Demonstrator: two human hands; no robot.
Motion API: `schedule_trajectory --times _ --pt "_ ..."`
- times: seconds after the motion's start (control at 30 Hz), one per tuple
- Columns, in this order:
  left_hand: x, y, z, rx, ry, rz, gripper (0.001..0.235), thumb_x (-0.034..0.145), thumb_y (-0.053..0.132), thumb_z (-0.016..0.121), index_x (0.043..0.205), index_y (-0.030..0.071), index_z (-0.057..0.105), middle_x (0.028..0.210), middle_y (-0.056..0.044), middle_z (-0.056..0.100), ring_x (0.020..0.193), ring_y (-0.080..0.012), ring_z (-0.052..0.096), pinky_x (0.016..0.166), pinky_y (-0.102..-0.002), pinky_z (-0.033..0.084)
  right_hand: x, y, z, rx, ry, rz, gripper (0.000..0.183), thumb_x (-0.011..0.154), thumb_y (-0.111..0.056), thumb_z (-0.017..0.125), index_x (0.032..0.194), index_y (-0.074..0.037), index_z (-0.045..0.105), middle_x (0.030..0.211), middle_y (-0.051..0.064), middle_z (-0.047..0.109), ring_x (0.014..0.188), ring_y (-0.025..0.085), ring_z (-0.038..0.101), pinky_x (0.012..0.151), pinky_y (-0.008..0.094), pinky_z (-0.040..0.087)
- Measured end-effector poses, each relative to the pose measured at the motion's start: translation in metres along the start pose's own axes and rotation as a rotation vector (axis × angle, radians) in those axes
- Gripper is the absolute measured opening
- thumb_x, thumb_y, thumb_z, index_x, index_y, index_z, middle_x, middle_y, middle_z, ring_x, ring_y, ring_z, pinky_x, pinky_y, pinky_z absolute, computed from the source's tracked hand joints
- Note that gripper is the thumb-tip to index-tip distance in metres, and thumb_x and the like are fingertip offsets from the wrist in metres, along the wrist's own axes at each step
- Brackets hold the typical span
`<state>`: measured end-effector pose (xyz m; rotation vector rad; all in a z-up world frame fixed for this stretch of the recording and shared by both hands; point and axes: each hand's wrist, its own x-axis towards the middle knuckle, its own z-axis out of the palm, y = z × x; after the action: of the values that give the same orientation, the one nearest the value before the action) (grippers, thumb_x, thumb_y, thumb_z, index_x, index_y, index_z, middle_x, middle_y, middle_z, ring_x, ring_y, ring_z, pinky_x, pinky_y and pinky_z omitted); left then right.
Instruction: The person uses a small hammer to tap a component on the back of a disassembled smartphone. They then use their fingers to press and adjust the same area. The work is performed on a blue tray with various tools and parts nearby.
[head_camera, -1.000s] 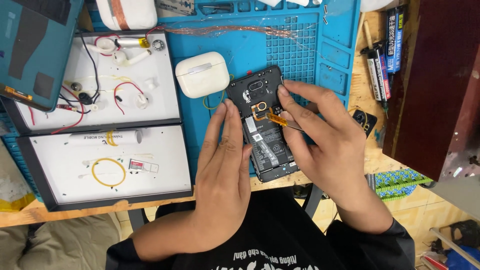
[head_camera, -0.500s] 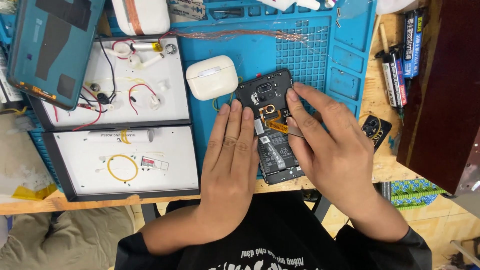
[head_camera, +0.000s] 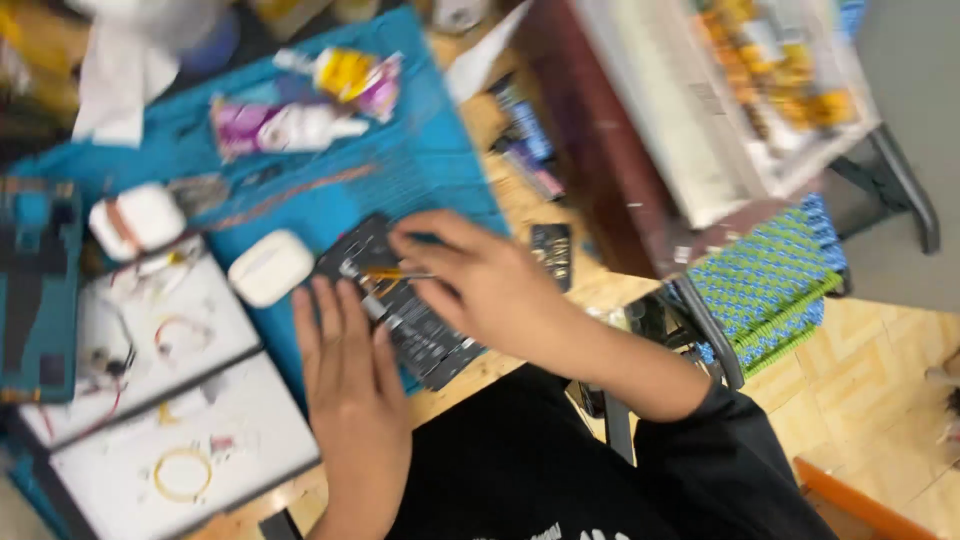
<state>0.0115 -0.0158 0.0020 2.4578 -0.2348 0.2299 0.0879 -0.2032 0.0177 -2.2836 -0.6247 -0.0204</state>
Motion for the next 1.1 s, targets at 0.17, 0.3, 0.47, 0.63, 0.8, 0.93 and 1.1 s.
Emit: schedule_trajectory --times 0.17,0.3,0.47,0.63,0.8,0.93,1.1 --pt "-0.022 -0.004 0.005 0.054 -0.038 0.036 0.074 0.109 0.029 0.065 0.166 -0.011 0.04 0.177 -0.029 0.035 0.167 -0.0516 0.025 0.132 -0.065 0.033 -0.015 -0.011 -0.021 0.01 0.001 0.096 0.038 0.11 -0.019 0.064 0.145 -0.004 0.069 0.146 0.009 0.059 0.094 0.024 0.077 0.079 0.043 0.065" --pt "-0.026 0.014 -0.001 0.052 -0.062 -0.04 0.127 0.081 0.059 0.08 0.173 -0.004 0.02 0.179 -0.029 0.029 0.167 -0.0473 0.023 0.134 -0.06 0.025 -0.046 -0.048 -0.086 0.174 0.322 0.25 0.032 0.117 -0.026 0.049 0.138 -0.015 0.07 0.126 0.008 0.081 0.08 0.014 0.084 0.075 0.029 0.066" --pt "-0.027 0.017 -0.002 0.047 -0.06 -0.056 0.127 0.077 0.049 0.091 0.174 0.003 0.021 0.177 -0.028 0.031 0.165 -0.0465 0.026 0.131 -0.061 0.028 -0.046 -0.022 -0.184 -0.228 0.627 0.327 0.019 0.122 -0.019 0.046 0.128 -0.002 0.05 0.095 0.008 0.045 0.091 0.023 0.044 0.079 0.04 0.039" --pt "-0.032 0.018 -0.006 -0.018 -0.043 -0.016 0.113 0.087 0.036 0.088 0.174 0.005 0.022 0.178 -0.021 0.035 0.164 -0.0445 0.03 0.127 -0.06 0.035 -0.006 0.06 -0.209 -0.356 0.406 0.367 0.027 0.116 -0.008 0.055 0.091 -0.004 0.049 0.101 0.018 0.044 0.099 0.038 0.048 0.08 0.052 0.04" --pt "-0.032 0.023 -0.01 -0.109 -0.105 -0.107 0.1 0.098 0.035 0.076 0.174 0.005 0.018 0.18 -0.016 0.029 0.167 -0.0393 0.023 0.128 -0.057 0.031 -0.002 0.08 -0.208 -0.644 0.324 0.374 0.041 0.102 -0.01 0.081 0.141 -0.002 0.074 0.105 0.017 0.081 0.11 0.046 0.061 0.1 0.061 0.045" --pt "-0.033 0.024 -0.013 -0.141 -0.129 -0.169 0.096 0.101 0.036 0.07 0.175 0.009 0.014 0.181 -0.016 0.026 0.168 -0.0376 0.019 0.127 -0.055 0.032 -0.016 0.072 -0.213 -0.55 0.42 0.375 0.031 0.104 -0.003 0.079 0.134 0.003 0.077 0.106 0.017 0.073 0.109 0.042 0.062 0.08 0.058 0.051" --pt "-0.034 0.018 -0.013 -0.174 -0.109 -0.07 0.089 0.106 0.033 0.066 0.175 0.008 0.016 0.182 -0.02 0.022 0.169 -0.0425 0.017 0.131 -0.059 0.023 -0.006 0.064 -0.199 -0.471 0.33 0.378 0.011 0.102 -0.001 0.081 0.093 -0.006 0.078 0.09 0.01 0.081 0.083 0.027 0.076 0.077 0.046 0.064"
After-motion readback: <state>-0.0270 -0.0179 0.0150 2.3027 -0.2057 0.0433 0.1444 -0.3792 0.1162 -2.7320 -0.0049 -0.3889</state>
